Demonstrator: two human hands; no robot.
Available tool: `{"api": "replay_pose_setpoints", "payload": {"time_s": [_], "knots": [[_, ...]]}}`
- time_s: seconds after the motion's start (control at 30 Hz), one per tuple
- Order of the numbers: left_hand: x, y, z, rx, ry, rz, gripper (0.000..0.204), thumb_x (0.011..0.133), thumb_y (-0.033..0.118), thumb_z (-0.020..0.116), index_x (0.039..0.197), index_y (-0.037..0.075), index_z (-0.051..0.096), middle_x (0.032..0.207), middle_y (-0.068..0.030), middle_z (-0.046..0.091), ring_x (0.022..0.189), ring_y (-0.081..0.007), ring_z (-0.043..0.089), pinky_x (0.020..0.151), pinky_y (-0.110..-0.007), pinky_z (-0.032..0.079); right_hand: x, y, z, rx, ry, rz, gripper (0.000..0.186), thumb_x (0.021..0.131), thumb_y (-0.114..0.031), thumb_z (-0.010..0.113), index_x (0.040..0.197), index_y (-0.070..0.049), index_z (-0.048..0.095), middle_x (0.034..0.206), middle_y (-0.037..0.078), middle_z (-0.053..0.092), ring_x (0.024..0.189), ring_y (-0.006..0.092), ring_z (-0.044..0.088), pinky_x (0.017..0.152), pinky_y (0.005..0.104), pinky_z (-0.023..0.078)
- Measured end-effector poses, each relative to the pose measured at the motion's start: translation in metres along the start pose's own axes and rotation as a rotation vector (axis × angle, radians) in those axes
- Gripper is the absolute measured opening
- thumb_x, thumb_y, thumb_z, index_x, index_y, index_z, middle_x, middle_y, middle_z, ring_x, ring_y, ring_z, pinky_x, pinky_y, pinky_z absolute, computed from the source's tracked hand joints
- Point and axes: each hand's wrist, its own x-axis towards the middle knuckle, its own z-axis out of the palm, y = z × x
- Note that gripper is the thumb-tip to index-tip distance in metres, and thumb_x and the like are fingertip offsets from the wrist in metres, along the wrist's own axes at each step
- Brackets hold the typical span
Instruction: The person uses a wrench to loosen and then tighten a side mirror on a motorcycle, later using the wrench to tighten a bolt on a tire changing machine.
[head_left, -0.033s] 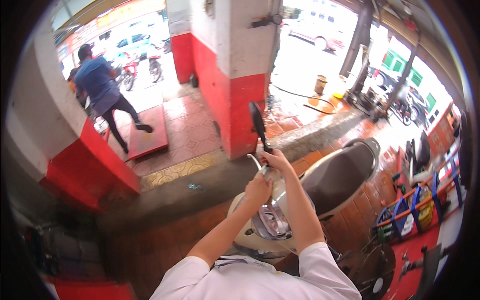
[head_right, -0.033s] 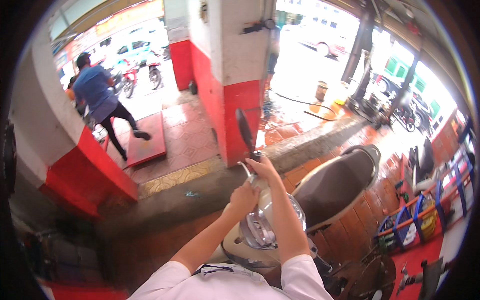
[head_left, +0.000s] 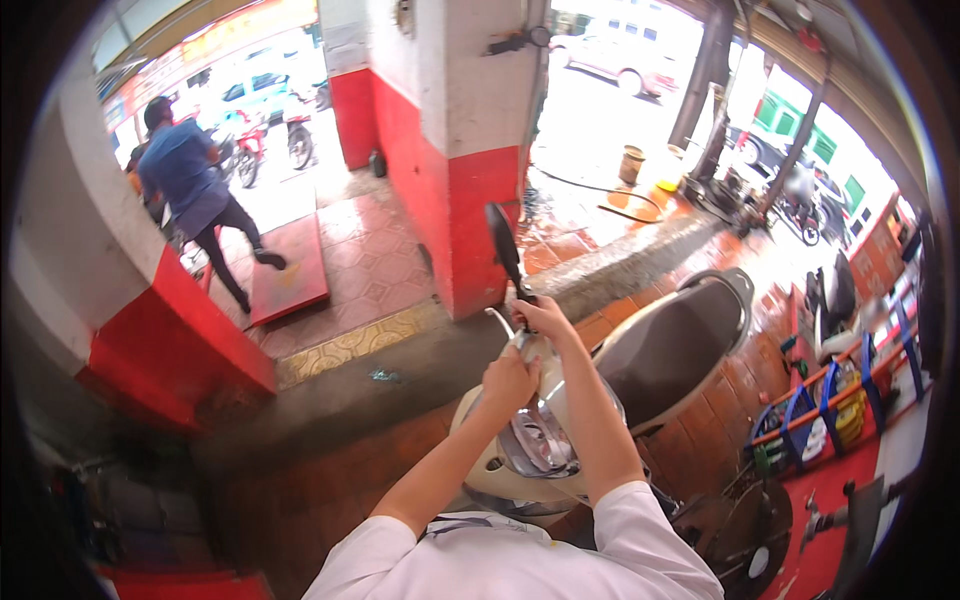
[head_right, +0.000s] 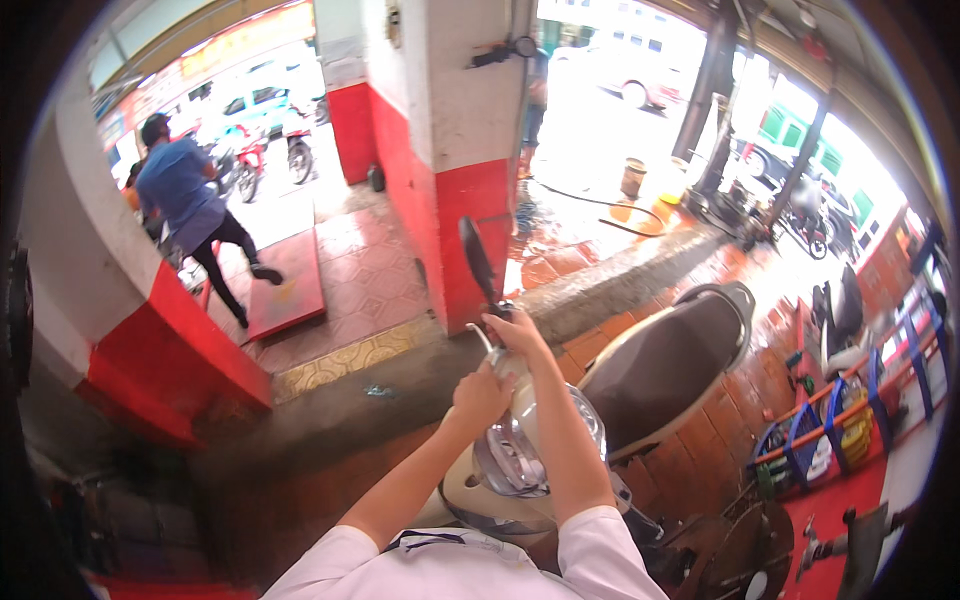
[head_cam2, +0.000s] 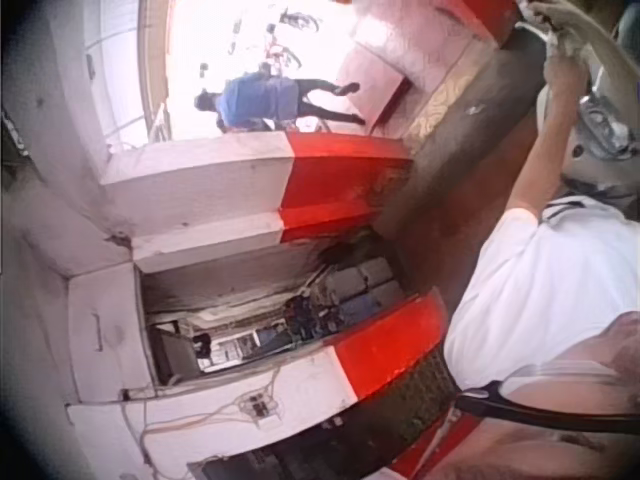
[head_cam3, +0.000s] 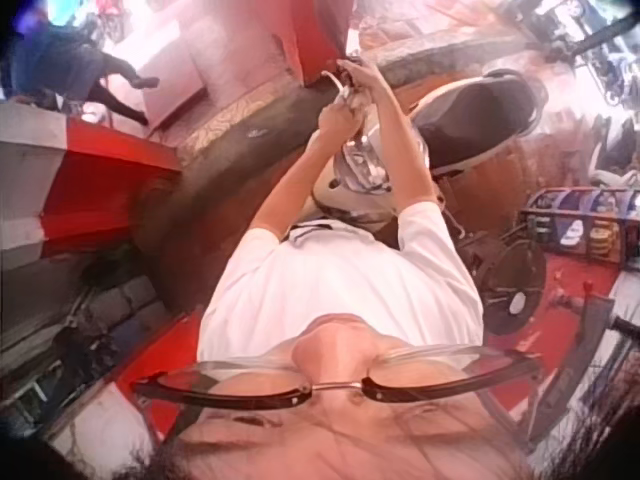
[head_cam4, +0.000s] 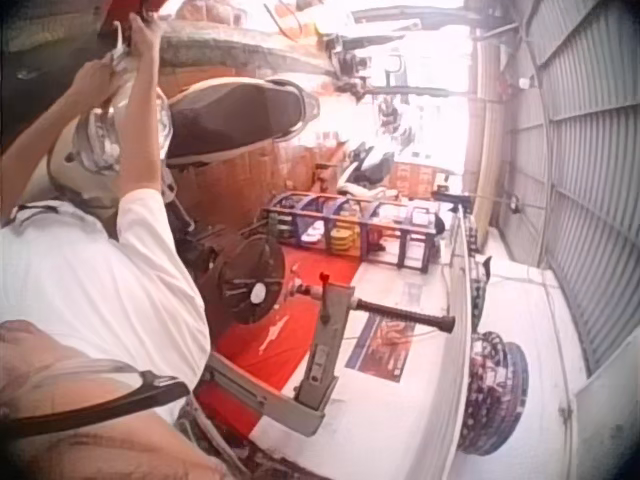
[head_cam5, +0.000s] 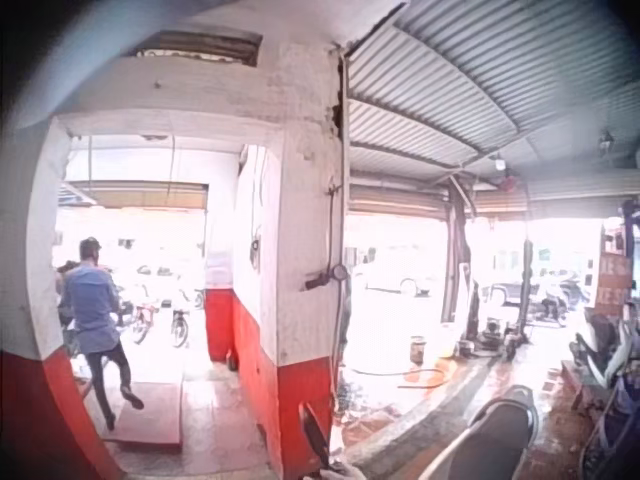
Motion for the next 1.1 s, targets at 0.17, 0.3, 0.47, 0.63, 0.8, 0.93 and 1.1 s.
{"api": "replay_pose_setpoints", "payload": {"time_s": [0.17, 0.3, 0.47, 0.63, 0.8, 0.93, 1.1], "knots": [[0.002, 0.009, -0.002, 0.023, -0.02, 0.005, 0.049, 0.099, 0.044, 0.053, 0.109, -0.004, 0.057, 0.089, -0.0314, 0.07, 0.087, -0.0506, 0.069, 0.08, -0.056, 0.056, 0.004, 0.003, 0.0, 0.173, 0.173, -0.132, 0.058, 0.091, -0.027, 0.073, 0.136, 0.003, 0.051, 0.097, 0.009, 0.071, 0.073, 0.0145, 0.068, 0.062, 0.0294, 0.052], [0.001, 0.005, 0.002, 0.025, -0.01, -0.018, 0.039, 0.101, 0.037, 0.051, 0.105, -0.001, 0.056, 0.088, -0.0307, 0.069, 0.086, -0.0502, 0.069, 0.079, -0.056, 0.056, 0.003, 0.006, 0.012, -0.152, 0.186, -0.203, 0.047, 0.093, -0.03, 0.068, 0.126, 0.003, 0.061, 0.103, 0.017, 0.071, 0.086, 0.0253, 0.071, 0.079, 0.0366, 0.054], [0.003, 0.0, 0.004, 0.054, -0.009, -0.024, 0.033, 0.103, 0.032, 0.05, 0.104, 0.0, 0.056, 0.085, -0.0299, 0.069, 0.085, -0.0491, 0.069, 0.077, -0.056, 0.056, 0.003, -0.018, 0.004, -0.432, 0.157, -0.188, 0.045, 0.093, -0.035, 0.062, 0.122, 0.0, 0.065, 0.105, 0.022, 0.071, 0.103, 0.037, 0.068, 0.092, 0.0428, 0.051], [0.005, 0.001, 0.003, 0.036, -0.002, -0.038, 0.031, 0.102, 0.031, 0.05, 0.103, 0.001, 0.056, 0.086, -0.03, 0.069, 0.086, -0.0483, 0.069, 0.078, -0.057, 0.056, 0.021, -0.014, 0.014, -0.142, 0.019, -0.044, 0.043, 0.098, -0.04, 0.059, 0.11, 0.001, 0.068, 0.095, 0.02, 0.072, 0.092, 0.0324, 0.069, 0.084, 0.0425, 0.051], [0.003, 0.001, 0.003, -0.018, -0.021, -0.02, 0.031, 0.101, 0.031, 0.05, 0.101, 0.001, 0.057, 0.086, -0.0298, 0.069, 0.086, -0.0491, 0.069, 0.079, -0.058, 0.055, 0.029, 0.0, 0.016, -0.285, 0.134, -0.16, 0.046, 0.099, -0.045, 0.061, 0.096, 0.0, 0.069, 0.065, 0.004, 0.056, 0.056, 0.0148, 0.054, 0.055, 0.0347, 0.042], [0.008, -0.008, 0.004, -0.017, -0.043, -0.004, 0.03, 0.101, 0.03, 0.051, 0.101, -0.001, 0.056, 0.087, -0.03, 0.069, 0.086, -0.0495, 0.068, 0.079, -0.058, 0.055, 0.028, -0.007, 0.022, -0.271, 0.116, -0.096, 0.05, 0.097, -0.048, 0.061, 0.091, 0.001, 0.07, 0.062, 0.005, 0.055, 0.058, 0.0154, 0.053, 0.058, 0.0365, 0.042], [0.009, -0.01, 0.003, -0.015, -0.041, 0.013, 0.031, 0.1, 0.029, 0.053, 0.101, -0.002, 0.056, 0.087, -0.0304, 0.069, 0.086, -0.0493, 0.068, 0.079, -0.058, 0.055, 0.027, -0.009, 0.025, -0.261, 0.139, -0.093, 0.05, 0.095, -0.046, 0.061, 0.089, 0.003, 0.068, 0.067, 0.013, 0.063, 0.067, 0.0219, 0.061, 0.068, 0.041, 0.047]]}}
